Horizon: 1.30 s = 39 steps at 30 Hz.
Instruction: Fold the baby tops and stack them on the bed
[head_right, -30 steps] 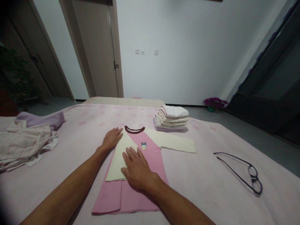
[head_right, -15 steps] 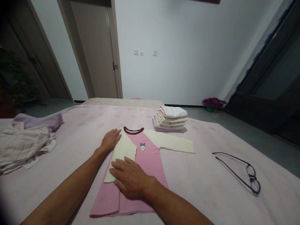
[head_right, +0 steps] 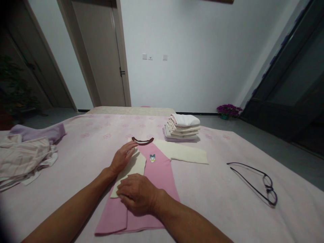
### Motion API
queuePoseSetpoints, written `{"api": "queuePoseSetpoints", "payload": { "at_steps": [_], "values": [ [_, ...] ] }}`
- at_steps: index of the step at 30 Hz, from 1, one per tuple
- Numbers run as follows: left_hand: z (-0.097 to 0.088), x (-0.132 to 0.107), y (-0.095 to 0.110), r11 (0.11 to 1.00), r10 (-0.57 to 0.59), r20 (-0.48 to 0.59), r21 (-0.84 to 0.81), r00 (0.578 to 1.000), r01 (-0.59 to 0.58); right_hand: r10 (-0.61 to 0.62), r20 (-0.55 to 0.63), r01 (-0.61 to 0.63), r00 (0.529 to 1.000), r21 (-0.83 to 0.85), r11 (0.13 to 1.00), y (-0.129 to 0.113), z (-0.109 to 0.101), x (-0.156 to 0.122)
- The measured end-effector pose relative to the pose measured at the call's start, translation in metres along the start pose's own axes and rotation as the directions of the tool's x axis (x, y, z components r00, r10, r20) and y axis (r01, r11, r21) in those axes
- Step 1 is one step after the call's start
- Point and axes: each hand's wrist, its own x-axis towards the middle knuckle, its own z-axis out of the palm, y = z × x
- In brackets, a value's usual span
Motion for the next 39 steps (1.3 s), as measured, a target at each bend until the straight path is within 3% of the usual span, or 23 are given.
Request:
{"api": "queuePoseSetpoints", "payload": {
  "at_steps": [4,9,14,20,32,36,39],
  "values": [
    [0.017,-0.008,0.021,0.994,0.032,0.182,0.093,0.983,-0.050,-0.057,-0.065,0.056,0.996,-0.025,0.998,0.001,0.002,-0.001],
    [0.034,-0.021,0.018,0.946,0.039,0.377,0.284,0.925,-0.156,-0.069,-0.169,0.052,0.983,-0.099,0.994,0.008,0.001,-0.003],
    [0.038,-0.021,0.017,0.916,-0.029,0.427,0.373,0.904,-0.147,-0.035,-0.250,0.006,0.968,-0.115,0.993,0.021,0.000,-0.006],
    [0.027,-0.023,0.024,0.922,-0.028,0.463,0.356,0.886,-0.156,0.099,-0.291,-0.137,0.952,-0.111,0.984,0.029,-0.006,-0.009],
    [0.001,-0.075,0.046,0.947,0.019,0.462,0.276,0.887,-0.164,0.227,-0.308,-0.258,0.924,-0.064,0.964,0.028,-0.008,-0.009],
    [-0.006,-0.075,0.054,0.944,0.029,0.471,0.278,0.882,-0.179,0.340,-0.343,-0.354,0.876,0.022,0.935,0.029,-0.011,-0.009],
    [-0.008,-0.075,0.058,0.940,0.025,0.473,0.288,0.881,-0.181,0.450,-0.410,-0.433,0.794,0.138,0.891,0.036,-0.017,-0.008]
  ]
}}
